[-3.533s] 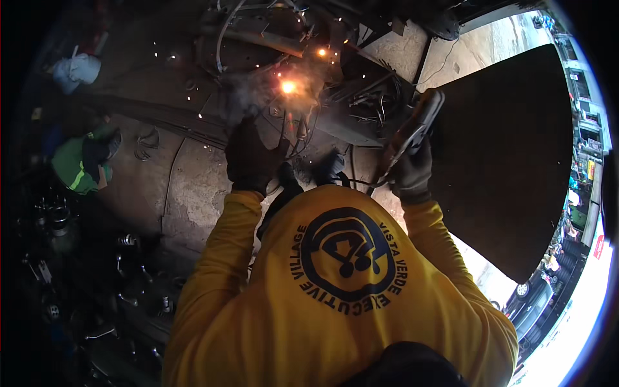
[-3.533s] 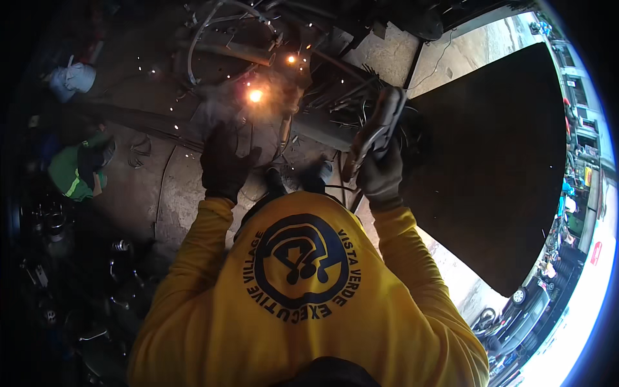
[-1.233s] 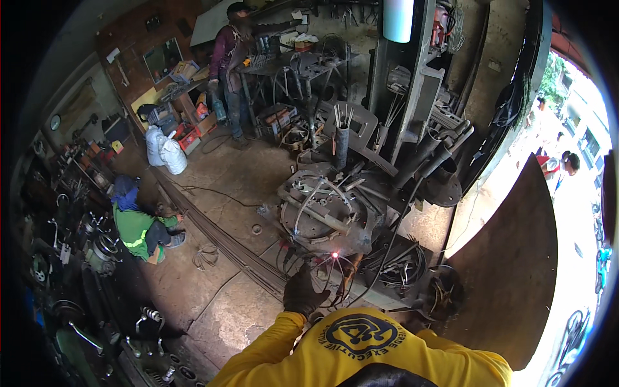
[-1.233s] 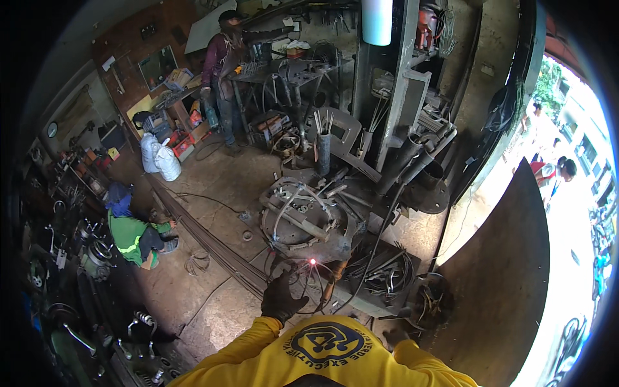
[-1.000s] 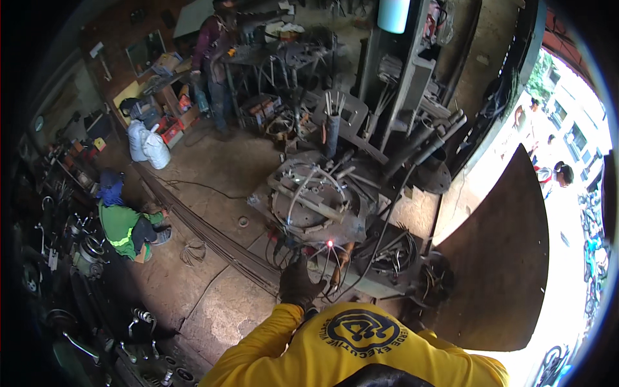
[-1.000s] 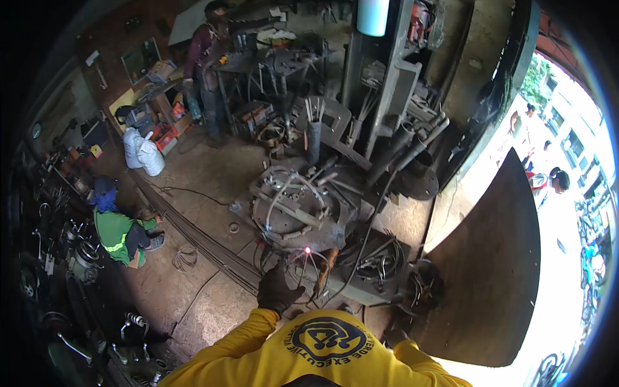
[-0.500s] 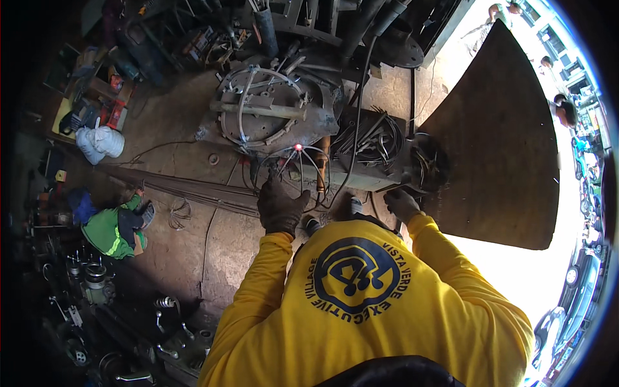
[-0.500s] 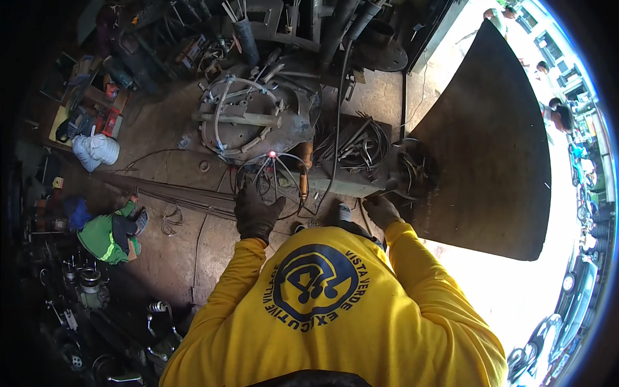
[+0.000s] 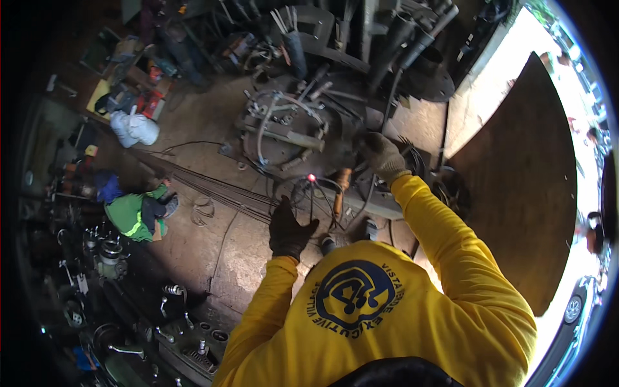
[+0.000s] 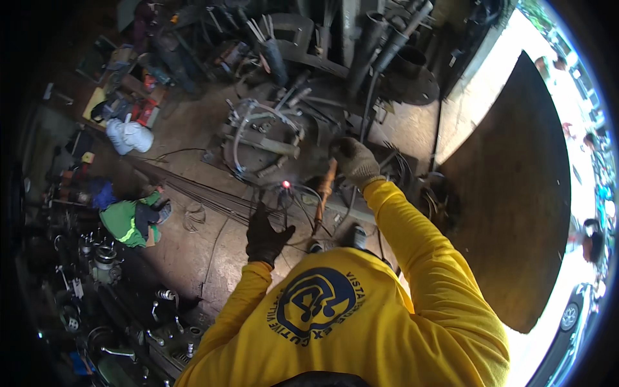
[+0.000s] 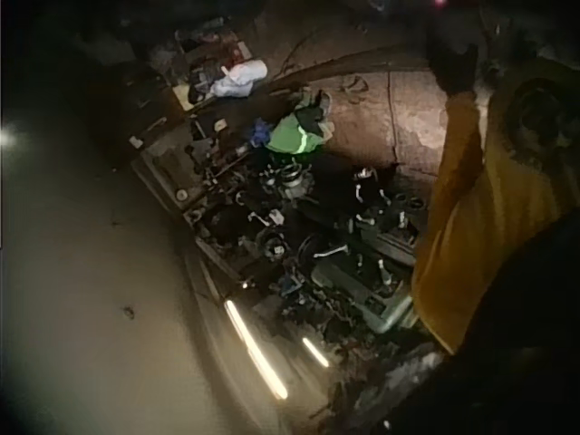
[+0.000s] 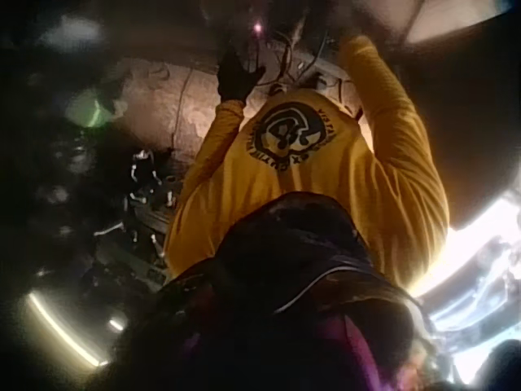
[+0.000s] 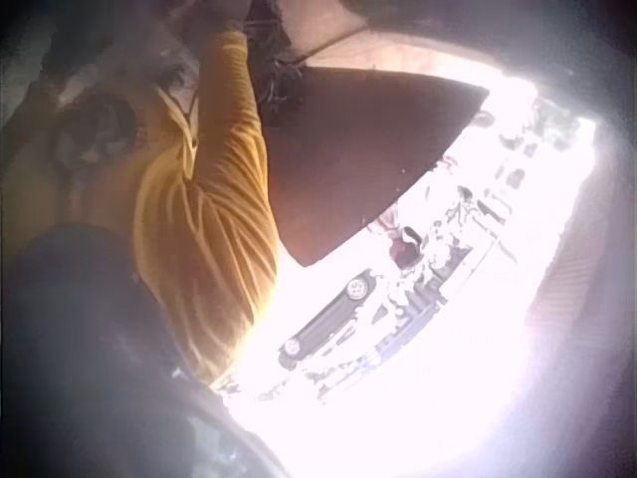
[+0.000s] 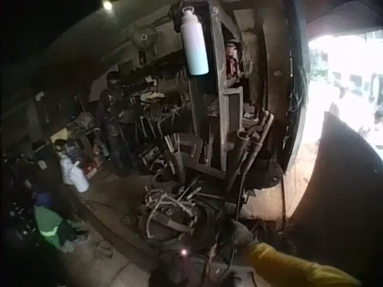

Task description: The person welds a circular metal frame to a larger metal assembly using a handheld welding torch. They repeatedly position the frame, weld at multiple points, and use a hammer to tap the frame into place. The person also uses a chipping tool to remove slag from the welds.

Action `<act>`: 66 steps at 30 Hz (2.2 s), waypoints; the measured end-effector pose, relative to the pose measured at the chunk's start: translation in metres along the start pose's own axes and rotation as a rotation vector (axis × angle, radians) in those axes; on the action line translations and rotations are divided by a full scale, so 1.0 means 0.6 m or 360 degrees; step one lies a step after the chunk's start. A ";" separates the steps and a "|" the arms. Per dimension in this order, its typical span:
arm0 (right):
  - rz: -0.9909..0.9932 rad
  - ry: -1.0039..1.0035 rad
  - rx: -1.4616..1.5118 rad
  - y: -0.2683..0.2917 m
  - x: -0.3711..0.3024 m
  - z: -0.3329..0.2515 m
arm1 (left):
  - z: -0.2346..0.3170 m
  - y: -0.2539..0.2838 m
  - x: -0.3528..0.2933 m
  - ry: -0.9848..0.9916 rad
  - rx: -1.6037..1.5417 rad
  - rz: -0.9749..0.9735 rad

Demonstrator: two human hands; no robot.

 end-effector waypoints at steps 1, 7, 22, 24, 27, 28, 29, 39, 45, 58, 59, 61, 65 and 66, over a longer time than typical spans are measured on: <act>-0.0029 0.0012 -0.0039 0.004 0.033 -0.024 | 0.002 -0.001 -0.004 0.0007 0.0076 0.0021; 0.0072 0.0013 -0.0970 0.003 0.226 -0.007 | 0.026 0.005 0.002 0.0098 -0.0038 0.0014; -0.0274 0.0294 -0.1163 -0.032 0.273 -0.101 | 0.011 -0.006 -0.022 0.0266 -0.0139 -0.0015; -0.0253 0.0321 -0.1157 -0.018 0.300 -0.084 | 0.030 0.004 -0.008 0.0264 -0.0090 -0.0058; -0.0135 0.0516 -0.0983 0.005 0.318 -0.044 | 0.043 0.018 0.006 0.0215 -0.0086 -0.0041; -0.0083 0.0606 -0.0903 0.011 0.311 -0.032 | 0.044 0.020 0.010 0.0176 -0.0078 -0.0020; -0.0102 0.0504 -0.0582 0.005 0.281 -0.036 | 0.039 0.021 0.000 0.0177 -0.0067 0.0001; -0.0143 0.0112 0.0720 0.039 -0.086 -0.107 | 0.034 0.045 -0.005 0.0087 -0.0215 0.0032; 0.0130 0.0166 0.0139 0.004 -0.210 0.098 | 0.037 0.056 0.009 -0.0013 -0.0171 0.0077; 0.0039 -0.0913 -0.0713 0.044 -0.425 0.298 | 0.007 0.049 0.016 -0.0031 -0.0167 -0.0092; 0.0023 -0.0970 -0.0688 0.046 -0.433 0.307 | 0.003 0.049 0.014 -0.0065 -0.0166 -0.0031; 0.0003 -0.1025 -0.0652 0.054 -0.451 0.326 | 0.000 0.048 0.012 -0.0143 -0.0167 0.0084; -0.0026 -0.1081 -0.0671 0.061 -0.469 0.353 | 0.007 0.063 0.010 -0.0096 -0.0163 0.0019; -0.0035 -0.1111 -0.0687 0.056 -0.472 0.355 | 0.006 0.064 0.010 -0.0100 -0.0132 0.0017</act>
Point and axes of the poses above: each hand's wrist, its own x-axis towards the middle knuckle, its own y-axis out of the back of the hand, z = x × y, the point moved 1 cm from there along x, towards the middle knuckle, and after that the axes turned 6 degrees about -y, right-handed, at the moved point
